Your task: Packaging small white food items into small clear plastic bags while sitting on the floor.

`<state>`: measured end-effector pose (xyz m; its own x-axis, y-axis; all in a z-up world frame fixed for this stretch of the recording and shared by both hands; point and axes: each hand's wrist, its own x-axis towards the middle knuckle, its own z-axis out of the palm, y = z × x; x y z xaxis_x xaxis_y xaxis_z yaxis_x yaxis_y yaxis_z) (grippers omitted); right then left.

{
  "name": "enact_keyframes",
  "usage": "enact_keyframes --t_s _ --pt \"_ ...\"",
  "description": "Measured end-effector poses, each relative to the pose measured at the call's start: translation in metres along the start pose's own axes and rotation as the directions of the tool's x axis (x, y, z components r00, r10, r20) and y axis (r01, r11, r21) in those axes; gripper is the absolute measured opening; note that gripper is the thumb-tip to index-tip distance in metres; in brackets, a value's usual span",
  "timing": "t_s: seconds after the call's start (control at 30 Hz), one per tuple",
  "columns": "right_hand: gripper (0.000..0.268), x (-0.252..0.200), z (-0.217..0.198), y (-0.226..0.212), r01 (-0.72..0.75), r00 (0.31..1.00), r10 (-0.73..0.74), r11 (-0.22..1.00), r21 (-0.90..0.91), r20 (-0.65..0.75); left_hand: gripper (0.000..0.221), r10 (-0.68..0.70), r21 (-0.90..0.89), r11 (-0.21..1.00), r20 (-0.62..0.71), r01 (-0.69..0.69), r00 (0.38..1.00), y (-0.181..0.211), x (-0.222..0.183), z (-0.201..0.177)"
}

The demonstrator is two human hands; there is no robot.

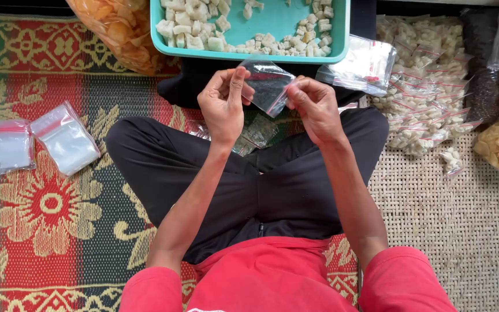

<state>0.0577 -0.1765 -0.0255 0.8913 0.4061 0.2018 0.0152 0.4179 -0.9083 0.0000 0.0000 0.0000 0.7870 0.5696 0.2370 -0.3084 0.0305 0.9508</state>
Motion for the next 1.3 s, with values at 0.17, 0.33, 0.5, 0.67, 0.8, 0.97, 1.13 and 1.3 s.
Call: enact_keyframes --t_s 0.17,0.33,0.5,0.67,0.8,0.97,1.13,1.3 --pt "0.019 0.006 -0.012 0.001 0.075 0.997 -0.075 0.996 -0.058 0.003 0.02 -0.06 -0.12 0.99 0.111 0.073 0.992 -0.001 -0.004 0.002" --pt "0.02 0.007 -0.007 -0.01 0.127 0.991 -0.114 0.964 -0.236 0.068 0.055 -0.137 -0.184 0.962 0.307 0.2 0.942 0.018 -0.008 0.006" --pt "0.023 0.004 -0.006 -0.009 0.128 0.991 -0.116 0.965 -0.228 0.062 0.05 -0.166 -0.126 0.969 0.298 0.211 0.94 0.022 -0.013 0.01" --pt "0.021 -0.004 0.0 -0.005 0.076 0.997 -0.074 0.994 -0.074 0.019 0.045 -0.121 -0.16 0.973 0.257 0.166 0.959 0.018 -0.016 0.017" --pt "0.019 -0.011 0.002 -0.01 0.045 0.999 -0.044 0.997 -0.069 0.012 0.042 -0.05 -0.179 0.98 0.188 0.084 0.981 0.023 -0.019 0.021" --pt "0.017 -0.014 0.001 -0.011 0.04 0.997 -0.048 0.99 -0.137 -0.055 0.037 0.096 0.002 0.995 0.161 -0.098 0.982 0.038 -0.023 0.022" --pt "0.013 -0.015 0.0 -0.014 0.106 0.991 -0.123 0.962 -0.251 -0.053 0.034 0.169 0.057 0.982 0.165 -0.181 0.972 0.041 -0.028 0.028" --pt "0.006 -0.022 0.017 -0.046 -0.09 0.991 0.07 0.98 -0.178 -0.115 0.047 0.04 0.146 0.986 0.252 -0.079 0.967 0.046 -0.029 0.026"
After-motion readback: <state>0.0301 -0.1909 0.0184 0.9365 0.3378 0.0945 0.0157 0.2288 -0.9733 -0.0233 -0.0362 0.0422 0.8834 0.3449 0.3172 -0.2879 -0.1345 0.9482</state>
